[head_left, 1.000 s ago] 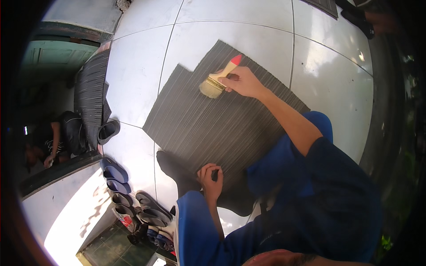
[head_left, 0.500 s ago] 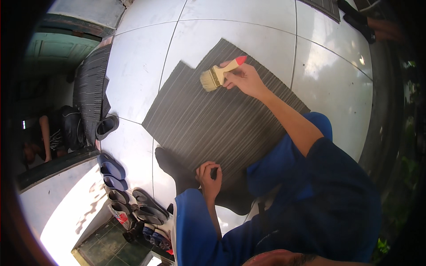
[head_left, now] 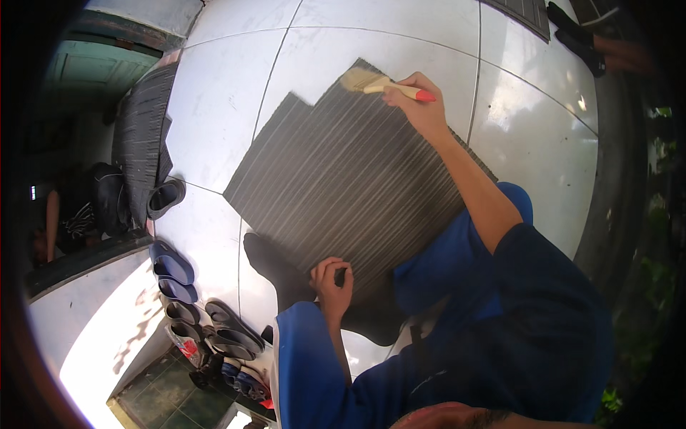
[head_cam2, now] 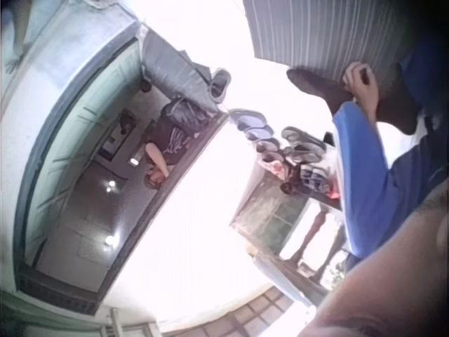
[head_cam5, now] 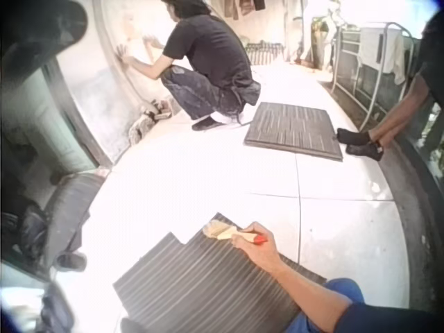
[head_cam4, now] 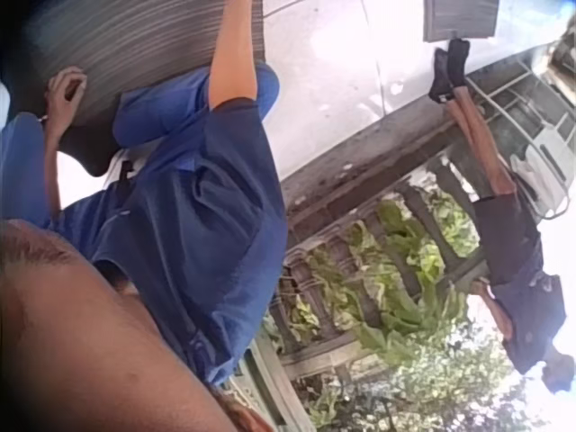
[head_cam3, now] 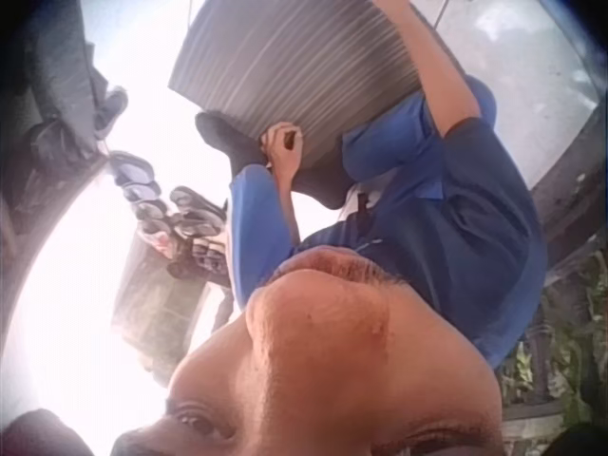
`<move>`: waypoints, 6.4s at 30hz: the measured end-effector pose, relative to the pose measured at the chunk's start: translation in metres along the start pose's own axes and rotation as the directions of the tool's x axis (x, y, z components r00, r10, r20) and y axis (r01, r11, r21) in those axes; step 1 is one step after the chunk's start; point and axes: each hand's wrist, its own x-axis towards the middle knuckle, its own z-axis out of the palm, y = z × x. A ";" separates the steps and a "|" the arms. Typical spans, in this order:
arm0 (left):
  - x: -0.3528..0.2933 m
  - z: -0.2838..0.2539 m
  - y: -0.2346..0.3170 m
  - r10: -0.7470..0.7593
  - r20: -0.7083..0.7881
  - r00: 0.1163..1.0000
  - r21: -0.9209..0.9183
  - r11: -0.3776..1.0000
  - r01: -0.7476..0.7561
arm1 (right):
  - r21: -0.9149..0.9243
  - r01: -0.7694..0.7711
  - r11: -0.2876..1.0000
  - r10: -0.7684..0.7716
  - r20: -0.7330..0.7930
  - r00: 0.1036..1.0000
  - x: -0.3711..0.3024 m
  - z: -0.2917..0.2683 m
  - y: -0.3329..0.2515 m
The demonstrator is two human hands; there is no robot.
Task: The person uses a paintbrush to spread a liquid substance across the surface of a grey rectangular tile.
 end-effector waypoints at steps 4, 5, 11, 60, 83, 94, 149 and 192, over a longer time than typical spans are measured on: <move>-0.006 -0.006 -0.004 -0.006 -0.021 1.000 0.010 1.000 0.006 | -0.119 -0.178 0.977 0.211 0.385 0.898 -0.017 0.038 -0.007; -0.006 -0.007 -0.005 -0.008 -0.022 1.000 0.012 1.000 0.008 | -0.117 -0.179 0.977 0.211 0.387 0.898 -0.015 0.038 -0.007; -0.002 -0.002 -0.002 -0.012 -0.006 1.000 0.006 1.000 0.012 | -0.127 -0.100 0.987 0.079 -0.158 0.984 0.020 -0.006 -0.001; -0.001 -0.003 0.002 -0.026 0.016 1.000 0.007 1.000 0.026 | 0.025 -0.003 1.000 0.008 -0.183 0.983 0.024 -0.010 0.006; -0.004 -0.002 -0.005 -0.009 -0.016 1.000 0.021 1.000 0.010 | -0.119 -0.335 0.935 0.354 0.405 0.843 0.005 0.014 -0.015; -0.005 -0.004 -0.005 -0.014 -0.026 1.000 0.021 1.000 0.015 | -0.046 -0.376 0.925 0.349 0.493 0.797 -0.008 0.028 -0.025; -0.004 -0.006 0.002 -0.015 -0.006 1.000 0.040 0.999 0.015 | -0.257 -0.255 0.932 0.337 0.354 0.872 0.007 -0.020 -0.079; -0.014 0.015 0.035 0.033 0.204 0.978 0.354 0.929 -0.105 | -0.451 0.080 0.889 0.105 0.370 0.923 0.002 -0.033 -0.040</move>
